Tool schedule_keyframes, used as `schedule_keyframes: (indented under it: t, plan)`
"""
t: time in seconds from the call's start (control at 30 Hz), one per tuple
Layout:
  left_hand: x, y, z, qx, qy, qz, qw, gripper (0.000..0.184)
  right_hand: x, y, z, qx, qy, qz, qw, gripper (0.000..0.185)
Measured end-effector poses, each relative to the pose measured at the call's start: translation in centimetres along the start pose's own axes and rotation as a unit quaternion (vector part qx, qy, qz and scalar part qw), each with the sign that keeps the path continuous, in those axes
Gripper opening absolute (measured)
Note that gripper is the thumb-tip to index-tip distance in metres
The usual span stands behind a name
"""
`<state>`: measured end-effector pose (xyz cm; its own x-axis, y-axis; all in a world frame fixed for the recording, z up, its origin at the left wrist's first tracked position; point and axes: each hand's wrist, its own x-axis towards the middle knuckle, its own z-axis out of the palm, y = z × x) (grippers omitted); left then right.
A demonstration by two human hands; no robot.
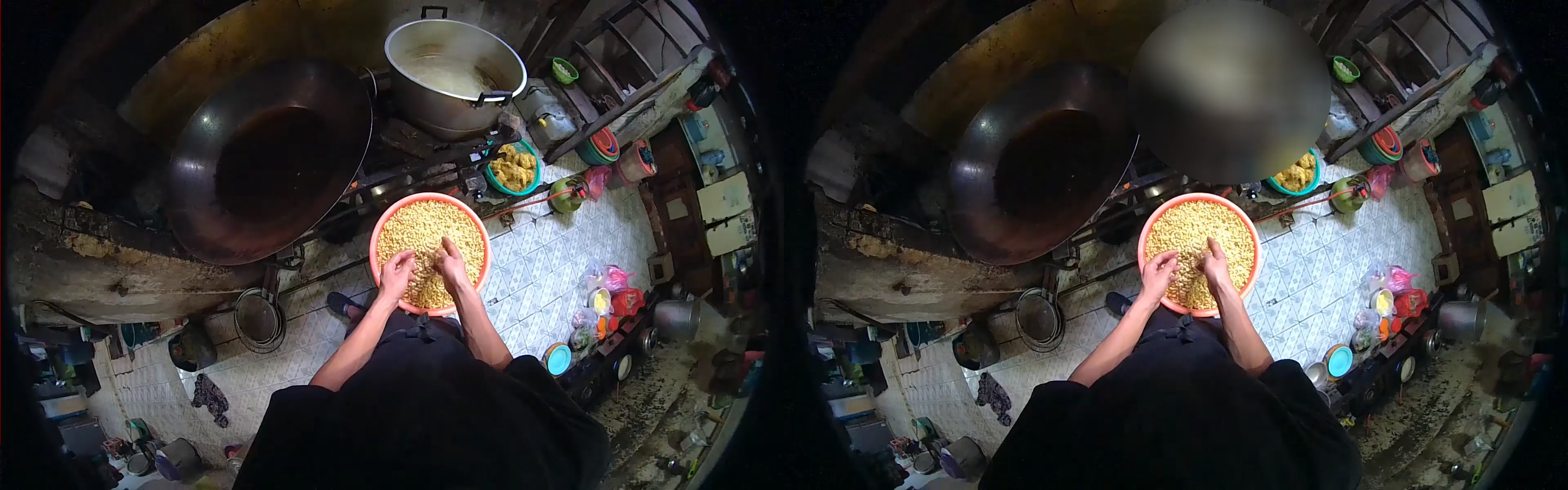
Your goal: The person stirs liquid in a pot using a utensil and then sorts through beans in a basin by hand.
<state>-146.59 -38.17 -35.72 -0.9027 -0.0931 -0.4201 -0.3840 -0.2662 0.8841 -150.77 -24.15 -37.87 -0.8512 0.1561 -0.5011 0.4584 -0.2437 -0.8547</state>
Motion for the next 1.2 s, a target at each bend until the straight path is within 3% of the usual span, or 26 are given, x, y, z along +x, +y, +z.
schedule_keyframes:
  t: [0.03, 0.07, 0.1, 0.13, 0.17, 0.2, 0.23, 0.27, 0.3, 0.33, 0.4, 0.47, 0.5, 0.6, 0.63, 0.8, 0.87, 0.97, 1.03, 1.2]
  plan:
    - [-0.1, -0.6, -0.1, 0.003, -0.006, -0.001, 1.0, 0.026, 0.5, 0.3, -0.9, -0.107, -0.083, 0.018, 0.991, 0.037]
    - [0.1, -1.2, -0.1, 0.006, -0.013, -0.001, 1.0, 0.026, 1.1, 1.0, -1.4, -0.109, -0.083, 0.018, 0.991, 0.037]
    - [0.0, -1.2, -0.1, 0.015, -0.015, 0.008, 1.0, 0.026, 1.7, 1.9, -1.7, -0.305, -0.042, -0.189, 0.932, 0.036]
    - [-0.2, -1.3, -0.1, 0.014, -0.014, 0.006, 1.0, 0.026, 2.1, 2.9, -2.0, -0.475, 0.001, -0.379, 0.794, 0.035]
    - [-0.5, -1.0, 0.0, 0.011, -0.017, 0.004, 1.0, 0.026, 2.0, 2.9, -2.1, -0.474, 0.015, -0.416, 0.776, 0.029]
    - [-0.5, -0.9, 0.2, 0.007, -0.021, 0.002, 1.0, 0.026, 1.4, 1.8, -1.4, -0.476, 0.015, -0.415, 0.775, 0.029]
    - [-0.4, -0.9, 0.3, 0.02, -0.029, 0.009, 0.999, 0.031, 0.7, 0.6, -0.7, -0.259, -0.044, -0.19, 0.946, 0.028]
    - [-0.1, -1.7, 0.3, 0.019, -0.029, 0.01, 0.999, 0.031, -0.2, -0.8, -0.1, -0.008, -0.098, 0.059, 0.993, 0.028]
    - [0.4, -2.7, 0.5, 0.029, -0.011, 0.074, 0.997, 0.035, -0.9, -1.7, 0.0, 0.075, -0.137, 0.123, 0.98, 0.037]
    - [1.0, -3.8, 0.6, 0.04, 0.007, 0.137, 0.99, 0.04, -1.6, -2.5, 0.2, 0.075, -0.138, 0.123, 0.98, 0.037]
    - [0.6, -2.4, 0.9, 0.017, 0.016, 0.147, 0.989, 0.045, -2.5, -3.3, 0.8, 0.2, -0.233, 0.18, 0.934, 0.046]
    - [-0.7, 0.7, 1.2, -0.057, -0.017, 0.1, 0.993, 0.04, -3.2, -3.5, 1.3, 0.204, -0.255, 0.181, 0.928, 0.053]
    - [0.2, -0.2, 0.8, -0.003, 0.024, 0.148, 0.989, 0.035, -3.7, -3.9, 1.6, 0.231, -0.271, 0.187, 0.916, 0.055]
    - [-0.4, 2.4, 0.2, -0.075, 0.012, 0.079, 0.994, 0.028, -4.8, -4.9, 2.2, 0.278, -0.292, 0.199, 0.893, 0.058]
    - [0.2, 1.4, 0.0, -0.058, 0.047, 0.105, 0.992, 0.022, -5.0, -5.2, 2.3, 0.281, -0.293, 0.201, 0.891, 0.059]
    - [0.0, 2.3, -0.5, -0.097, 0.058, 0.119, 0.986, 0.019, -5.1, -5.5, 2.4, 0.3, -0.323, 0.198, 0.875, 0.058]
    - [-0.3, 2.7, -0.8, -0.109, 0.019, 0.079, 0.991, 0.02, -5.2, -5.5, 2.4, 0.299, -0.312, 0.203, 0.879, 0.055]
    - [-1.2, 3.4, -0.5, -0.154, -0.005, 0.042, 0.987, 0.02, -5.3, -5.4, 2.4, 0.276, -0.293, 0.193, 0.895, 0.045]
    - [-1.3, 3.5, -0.5, -0.162, -0.019, 0.018, 0.986, 0.02, -5.6, -5.9, 2.4, 0.164, -0.25, 0.128, 0.946, 0.032]
    - [-1.4, 2.5, -0.6, -0.146, -0.047, -0.037, 0.987, 0.019, -3.9, -3.7, 2.0, 0.019, -0.196, 0.012, 0.98, 0.024]
